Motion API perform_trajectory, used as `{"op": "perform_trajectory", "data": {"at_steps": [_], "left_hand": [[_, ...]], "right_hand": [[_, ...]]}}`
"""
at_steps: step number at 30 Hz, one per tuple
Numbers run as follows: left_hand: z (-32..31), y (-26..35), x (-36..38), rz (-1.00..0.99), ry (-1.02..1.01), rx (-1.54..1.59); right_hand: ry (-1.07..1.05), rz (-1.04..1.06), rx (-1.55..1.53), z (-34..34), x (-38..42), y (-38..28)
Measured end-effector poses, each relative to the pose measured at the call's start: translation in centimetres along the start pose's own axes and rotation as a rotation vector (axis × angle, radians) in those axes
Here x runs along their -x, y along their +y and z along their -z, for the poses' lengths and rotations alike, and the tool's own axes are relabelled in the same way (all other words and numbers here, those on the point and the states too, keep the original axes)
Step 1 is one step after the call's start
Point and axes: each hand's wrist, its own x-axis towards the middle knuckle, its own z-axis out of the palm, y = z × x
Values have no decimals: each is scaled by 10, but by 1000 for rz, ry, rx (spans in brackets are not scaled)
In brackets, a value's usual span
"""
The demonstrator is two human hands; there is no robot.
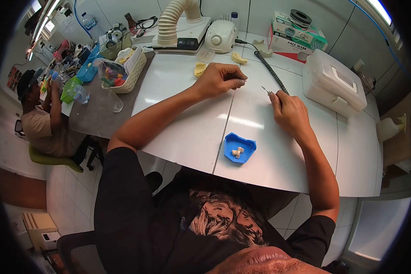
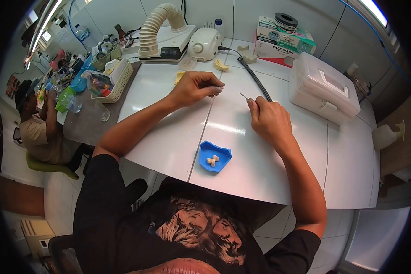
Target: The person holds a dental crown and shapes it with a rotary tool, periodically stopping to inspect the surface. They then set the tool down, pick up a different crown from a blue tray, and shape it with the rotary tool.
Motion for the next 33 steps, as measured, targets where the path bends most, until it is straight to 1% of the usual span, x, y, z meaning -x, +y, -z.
{"op": "perform_trajectory", "data": {"at_steps": [1,2,5,6,9,12,15,16,19,20,23,27,28,33], "left_hand": [[-1,5,0,-32,50,-50],[-4,10,2,-144,116,-174],[-9,-8,4,-224,-88,-586],[-8,-7,3,-183,-86,-539],[-9,-4,-1,-189,21,-362],[-7,0,0,-203,-80,-539],[-7,-5,2,-210,-47,-544],[-8,-7,1,-206,-71,-554],[-6,-3,-6,-54,52,-190],[-7,-3,-9,-13,95,14],[-5,-10,-15,117,72,263],[-12,-14,-12,207,51,442],[-12,-14,-11,237,47,430],[-9,-15,-8,242,12,477]], "right_hand": [[18,23,12,1,1,0],[19,19,11,3,1,1],[15,20,-4,1,2,0],[20,27,-7,1,2,1],[26,36,-3,2,2,2],[17,28,3,3,3,0],[14,32,11,4,3,2],[13,40,17,4,3,2],[25,44,-18,5,4,1],[30,50,-22,4,4,1],[36,61,-33,3,4,3],[36,72,-47,6,5,0],[36,76,-44,6,5,2],[30,107,-68,7,5,5]]}}
